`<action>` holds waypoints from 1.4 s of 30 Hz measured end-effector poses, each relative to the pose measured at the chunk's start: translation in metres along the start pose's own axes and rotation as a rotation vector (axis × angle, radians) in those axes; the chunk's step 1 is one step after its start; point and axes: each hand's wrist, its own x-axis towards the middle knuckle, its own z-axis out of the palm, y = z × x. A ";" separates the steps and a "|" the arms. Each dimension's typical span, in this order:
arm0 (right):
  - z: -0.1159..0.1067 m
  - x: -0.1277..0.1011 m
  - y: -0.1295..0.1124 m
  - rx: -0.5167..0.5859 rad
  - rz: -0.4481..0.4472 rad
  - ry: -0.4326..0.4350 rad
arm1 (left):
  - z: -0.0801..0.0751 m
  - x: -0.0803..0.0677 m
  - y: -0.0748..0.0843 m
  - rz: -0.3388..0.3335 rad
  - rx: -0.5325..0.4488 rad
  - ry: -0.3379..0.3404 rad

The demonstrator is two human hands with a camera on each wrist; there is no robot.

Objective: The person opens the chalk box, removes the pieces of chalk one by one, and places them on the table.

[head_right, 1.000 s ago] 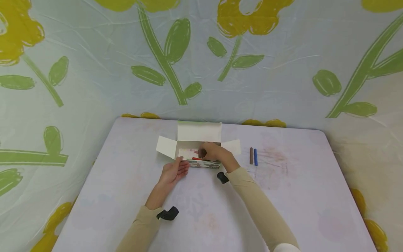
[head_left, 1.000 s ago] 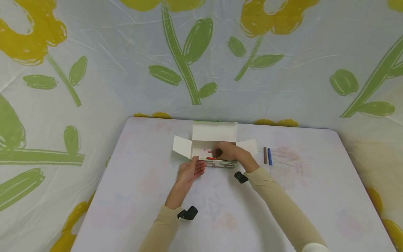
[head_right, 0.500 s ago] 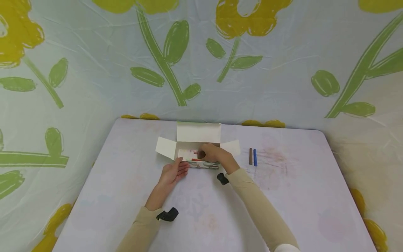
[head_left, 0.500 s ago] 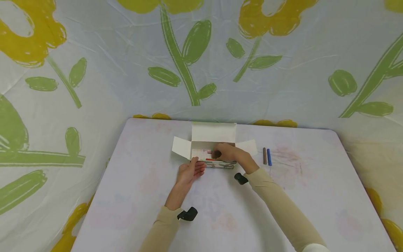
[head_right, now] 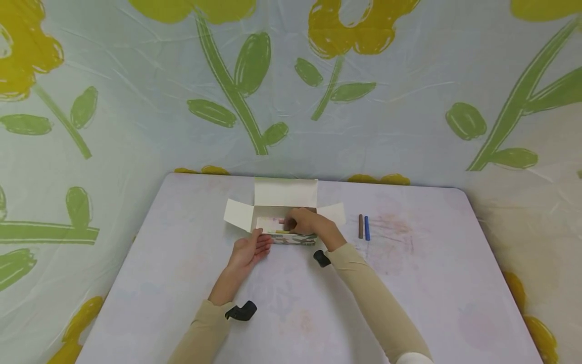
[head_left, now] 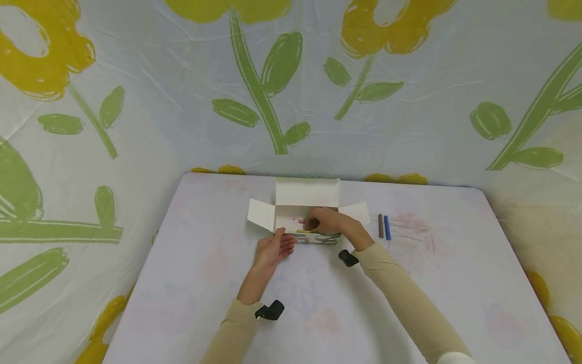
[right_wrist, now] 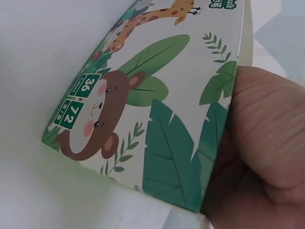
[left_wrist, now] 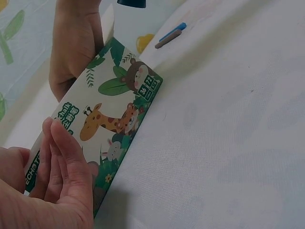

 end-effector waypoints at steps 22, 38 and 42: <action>-0.019 -0.044 0.018 0.296 -0.030 0.313 | 0.000 0.001 0.000 0.003 -0.002 0.010; -0.044 -0.091 0.043 0.548 0.163 0.405 | -0.002 0.000 0.002 0.000 0.016 -0.007; -0.048 -0.105 0.051 0.627 0.214 0.436 | -0.002 0.001 0.001 -0.002 0.013 -0.009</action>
